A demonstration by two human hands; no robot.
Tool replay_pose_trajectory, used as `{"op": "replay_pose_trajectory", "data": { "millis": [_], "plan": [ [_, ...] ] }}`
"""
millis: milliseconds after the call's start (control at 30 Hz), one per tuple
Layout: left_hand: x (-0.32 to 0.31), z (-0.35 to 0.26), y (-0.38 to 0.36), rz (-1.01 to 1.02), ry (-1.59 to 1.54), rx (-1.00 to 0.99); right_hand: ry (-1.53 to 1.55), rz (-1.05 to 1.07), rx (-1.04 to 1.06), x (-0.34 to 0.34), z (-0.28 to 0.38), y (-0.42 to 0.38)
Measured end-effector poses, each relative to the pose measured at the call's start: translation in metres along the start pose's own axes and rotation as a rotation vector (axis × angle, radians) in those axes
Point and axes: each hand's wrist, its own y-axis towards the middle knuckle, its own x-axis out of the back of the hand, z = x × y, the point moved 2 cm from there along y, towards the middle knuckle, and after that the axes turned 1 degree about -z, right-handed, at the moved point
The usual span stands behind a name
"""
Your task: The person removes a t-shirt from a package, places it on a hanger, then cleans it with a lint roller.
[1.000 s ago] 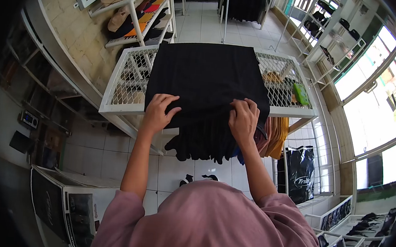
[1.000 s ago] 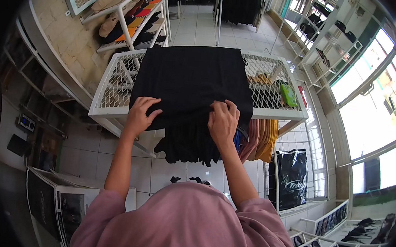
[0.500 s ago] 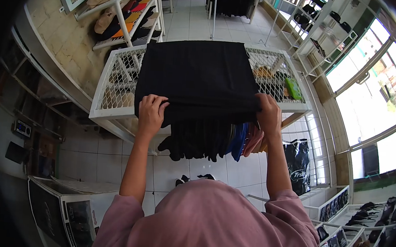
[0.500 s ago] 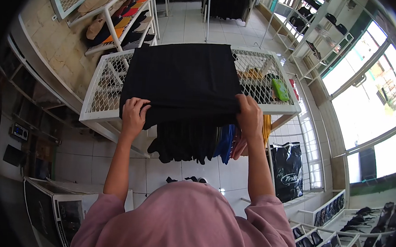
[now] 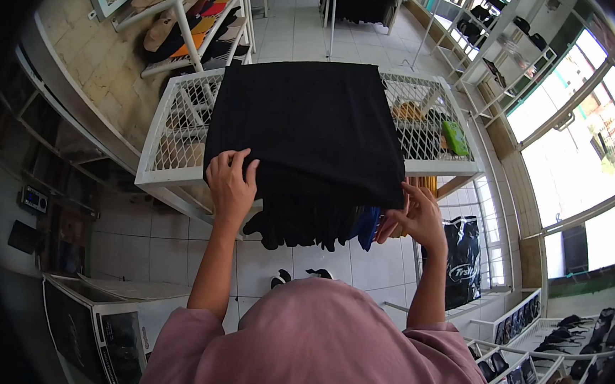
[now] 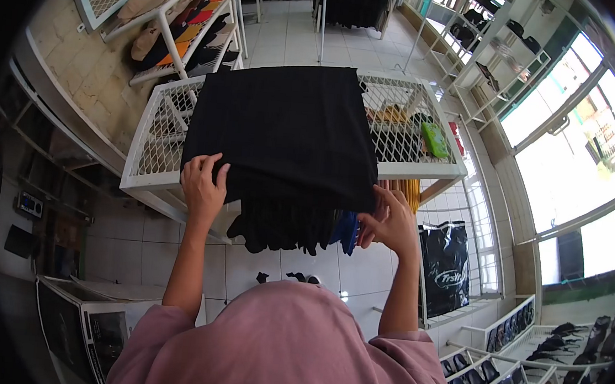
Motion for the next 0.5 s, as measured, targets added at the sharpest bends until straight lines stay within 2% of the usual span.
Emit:
{"op": "replay_pose_trajectory", "data": {
  "millis": [33,100,133,233,267,300,333,367,433,500],
  "plan": [
    [0.007,-0.006,0.004,-0.029,-0.057,-0.036,0.006,-0.002,0.009,0.001,0.003,0.005],
    [0.011,-0.013,0.010,-0.047,-0.083,-0.036,0.209,-0.091,0.032,0.003,0.009,0.018],
    [0.011,-0.015,0.014,-0.041,-0.108,-0.058,0.210,-0.111,-0.026,0.005,0.026,0.027],
    [-0.002,-0.024,0.025,-0.086,-0.125,-0.130,0.301,-0.155,-0.043,-0.023,0.055,0.059],
    [-0.009,-0.025,0.027,0.015,-0.123,-0.115,0.303,-0.154,-0.040,-0.034,0.057,0.071],
    [-0.017,-0.026,0.027,0.114,-0.121,-0.101,0.167,-0.132,0.066,-0.050,0.058,0.083],
    [-0.022,-0.026,0.026,0.093,-0.062,-0.133,0.031,-0.112,0.171,-0.065,0.057,0.090],
    [-0.026,-0.025,0.023,0.089,-0.059,-0.134,0.032,-0.115,0.175,-0.076,0.055,0.093],
    [-0.029,-0.024,0.021,0.116,-0.010,-0.071,-0.177,-0.165,0.216,-0.091,0.056,0.101],
    [-0.032,-0.022,0.018,0.089,0.001,-0.058,-0.193,-0.160,0.162,-0.097,0.054,0.102]
  ]
}}
